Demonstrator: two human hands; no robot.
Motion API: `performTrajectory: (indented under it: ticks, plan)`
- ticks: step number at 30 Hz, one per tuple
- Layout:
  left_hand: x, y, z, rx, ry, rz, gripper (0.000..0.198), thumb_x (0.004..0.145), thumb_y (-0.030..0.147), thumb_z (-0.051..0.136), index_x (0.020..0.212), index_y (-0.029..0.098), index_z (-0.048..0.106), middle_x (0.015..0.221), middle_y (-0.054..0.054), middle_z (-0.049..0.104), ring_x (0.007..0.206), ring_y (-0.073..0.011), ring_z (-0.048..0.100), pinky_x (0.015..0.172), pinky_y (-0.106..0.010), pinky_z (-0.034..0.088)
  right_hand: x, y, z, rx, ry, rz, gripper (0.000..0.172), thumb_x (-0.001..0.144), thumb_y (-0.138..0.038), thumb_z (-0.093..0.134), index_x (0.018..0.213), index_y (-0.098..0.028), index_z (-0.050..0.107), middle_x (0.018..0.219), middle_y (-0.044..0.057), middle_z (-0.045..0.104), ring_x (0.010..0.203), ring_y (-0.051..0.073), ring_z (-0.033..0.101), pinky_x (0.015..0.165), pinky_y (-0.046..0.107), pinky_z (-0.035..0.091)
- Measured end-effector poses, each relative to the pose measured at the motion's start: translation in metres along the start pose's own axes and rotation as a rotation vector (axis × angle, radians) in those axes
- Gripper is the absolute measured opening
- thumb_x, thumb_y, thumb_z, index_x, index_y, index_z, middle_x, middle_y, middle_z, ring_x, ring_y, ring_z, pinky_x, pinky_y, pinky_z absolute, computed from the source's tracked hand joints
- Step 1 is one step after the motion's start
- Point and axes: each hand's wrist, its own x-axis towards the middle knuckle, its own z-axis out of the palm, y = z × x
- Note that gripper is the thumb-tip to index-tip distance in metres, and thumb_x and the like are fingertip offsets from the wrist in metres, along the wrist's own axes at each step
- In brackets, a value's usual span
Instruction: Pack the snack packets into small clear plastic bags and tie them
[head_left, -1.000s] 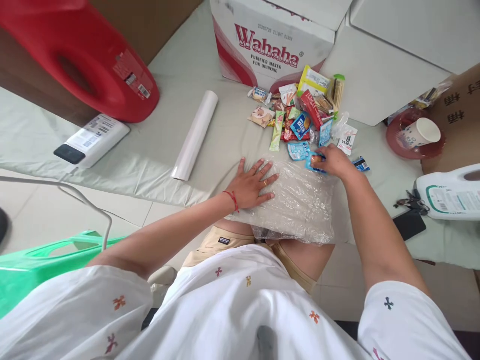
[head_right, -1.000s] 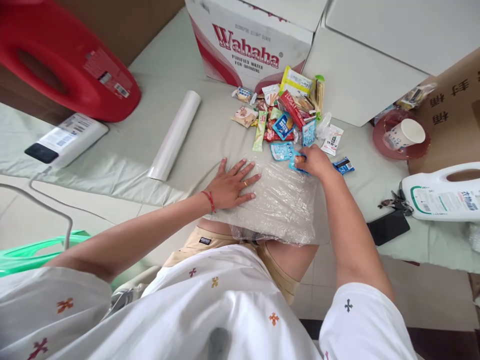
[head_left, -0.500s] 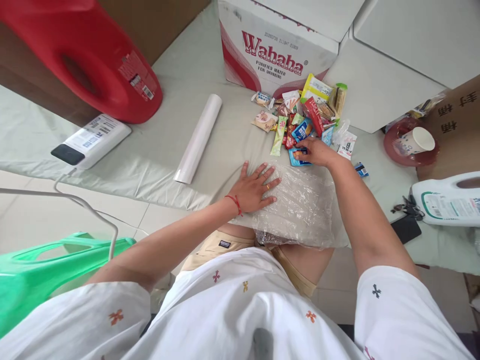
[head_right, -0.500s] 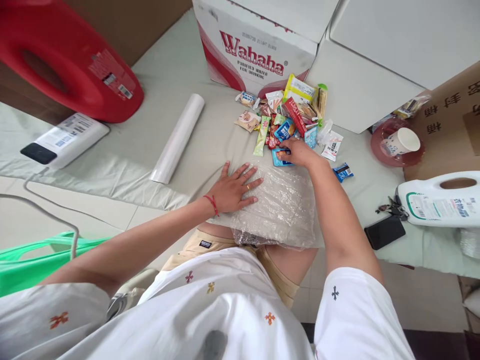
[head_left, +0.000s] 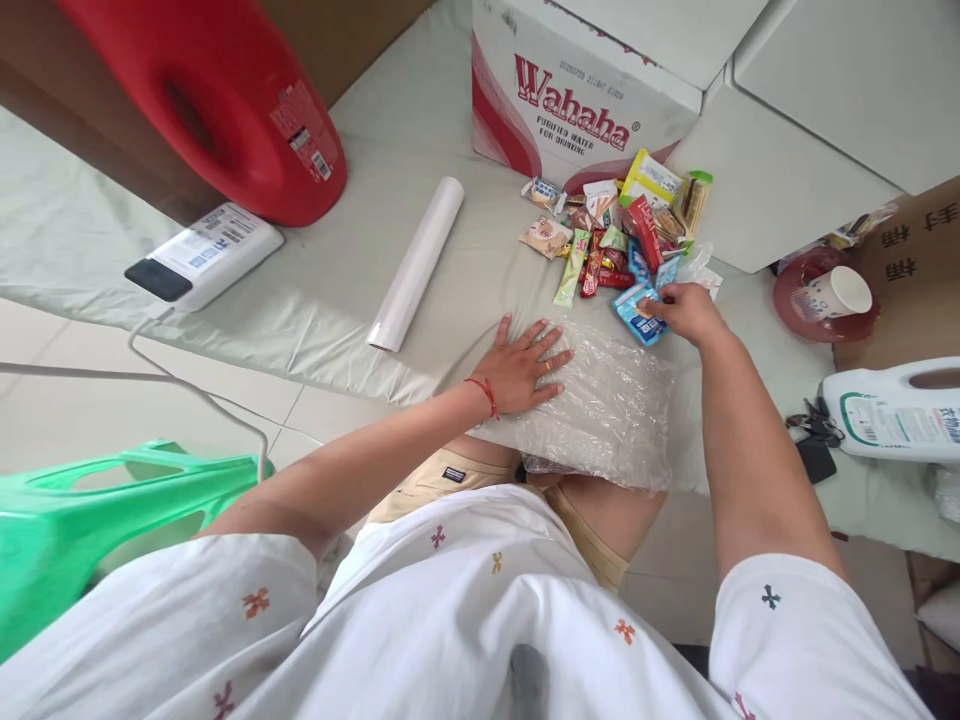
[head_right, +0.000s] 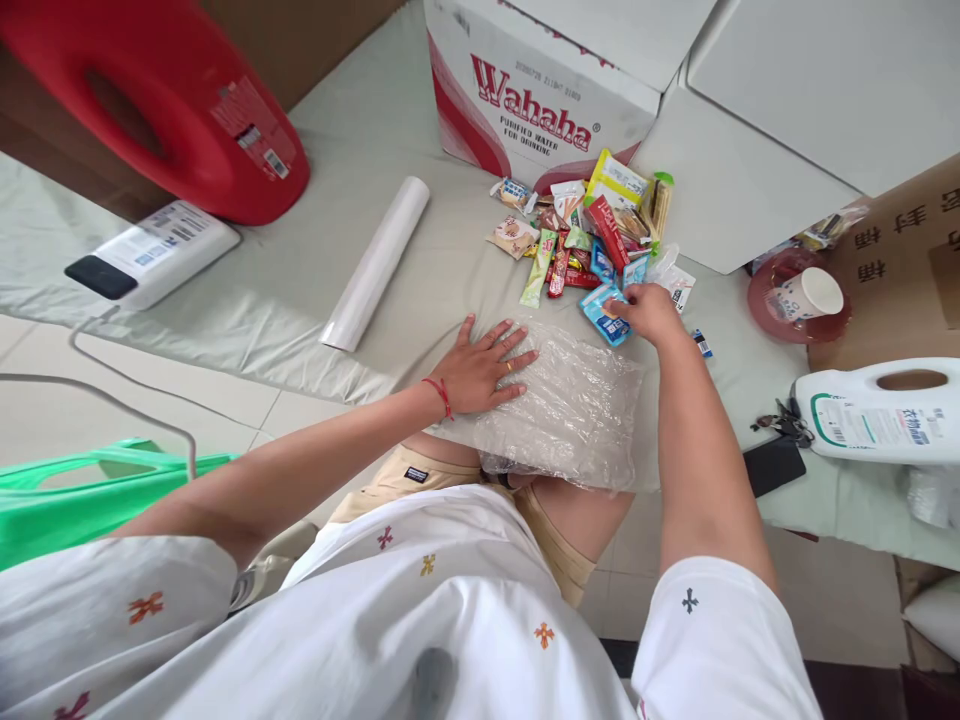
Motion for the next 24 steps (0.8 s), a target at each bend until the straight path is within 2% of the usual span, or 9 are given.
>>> performTrajectory:
  ticks: [2,4,7,10,13,16,19,21,24]
  plan:
    - [0.0,0.0,0.001,-0.009,0.007,-0.002,0.064,0.106,0.065,0.037,0.163,0.036,0.045,0.178,-0.009,0.029,0.166,-0.0373,0.022,0.124,-0.083,0.001,-0.024,0.001,-0.009,0.225,0.137,0.082,0.048,0.076,-0.061,0.079,0.063,-0.022,0.054,0.059,-0.002,0.044,0.061,0.014,0.041,0.058,0.029,0.032]
    - [0.0,-0.001,0.001,-0.019,0.009,-0.005,0.064,0.105,0.065,0.039,0.163,0.038,0.044,0.178,-0.008,0.029,0.166,-0.0376,0.022,0.125,-0.082,-0.001,-0.057,-0.004,-0.008,0.533,0.194,0.179,0.052,0.071,-0.067,0.08,0.066,-0.023,0.053,0.06,-0.002,0.046,0.058,0.013,0.041,0.055,0.029,0.034]
    - [0.0,0.0,0.0,-0.031,0.006,-0.014,0.066,0.104,0.066,0.042,0.164,0.039,0.043,0.178,-0.007,0.028,0.165,-0.0389,0.022,0.125,-0.082,-0.003,-0.113,-0.021,0.015,0.863,0.036,0.292,0.06,0.062,-0.075,0.084,0.071,-0.024,0.055,0.065,-0.001,0.055,0.056,0.013,0.045,0.054,0.029,0.042]
    - [0.0,0.001,-0.001,-0.042,0.018,-0.021,0.066,0.103,0.065,0.046,0.164,0.039,0.043,0.178,-0.008,0.03,0.164,-0.0411,0.024,0.125,-0.082,-0.002,-0.153,-0.04,0.054,0.918,-0.059,0.364,0.065,0.062,-0.083,0.079,0.07,-0.025,0.051,0.063,-0.002,0.054,0.056,0.015,0.047,0.055,0.03,0.045]
    - [0.0,0.003,-0.002,-0.04,0.021,-0.024,0.065,0.103,0.063,0.048,0.163,0.039,0.044,0.177,-0.008,0.03,0.164,-0.0412,0.025,0.125,-0.081,-0.003,-0.17,-0.049,0.086,0.754,0.003,0.395,0.063,0.075,-0.086,0.063,0.068,-0.027,0.044,0.059,-0.001,0.05,0.057,0.017,0.048,0.055,0.03,0.042]
    - [0.0,0.004,-0.003,-0.03,0.003,-0.031,0.065,0.104,0.063,0.046,0.163,0.038,0.045,0.178,-0.008,0.03,0.165,-0.0392,0.024,0.125,-0.079,-0.006,-0.172,-0.049,0.093,0.39,0.103,0.363,0.05,0.089,-0.075,0.054,0.078,-0.026,0.055,0.067,0.004,0.061,0.067,0.023,0.059,0.062,0.033,0.047]
    - [0.0,0.004,-0.003,-0.024,-0.005,-0.028,0.064,0.105,0.063,0.044,0.163,0.037,0.045,0.178,-0.008,0.029,0.165,-0.0377,0.022,0.125,-0.079,-0.007,-0.158,-0.044,0.078,0.08,0.224,0.269,0.045,0.096,-0.061,0.05,0.105,-0.02,0.067,0.1,0.016,0.073,0.092,0.031,0.067,0.082,0.04,0.052]
    - [0.0,0.003,-0.002,-0.022,-0.006,-0.021,0.064,0.105,0.063,0.043,0.163,0.036,0.044,0.178,-0.009,0.028,0.166,-0.0378,0.022,0.125,-0.08,-0.007,-0.135,-0.04,0.063,-0.01,0.301,0.227,0.045,0.099,-0.056,0.047,0.111,-0.018,0.069,0.114,0.021,0.071,0.104,0.034,0.067,0.091,0.044,0.051]
    - [0.0,0.002,-0.001,-0.021,-0.004,-0.022,0.065,0.105,0.064,0.043,0.164,0.036,0.044,0.178,-0.009,0.028,0.165,-0.0389,0.022,0.124,-0.081,-0.006,-0.082,-0.037,0.049,0.038,0.313,0.228,0.035,0.097,-0.048,0.058,0.109,-0.017,0.07,0.114,0.019,0.07,0.107,0.032,0.064,0.094,0.043,0.049]
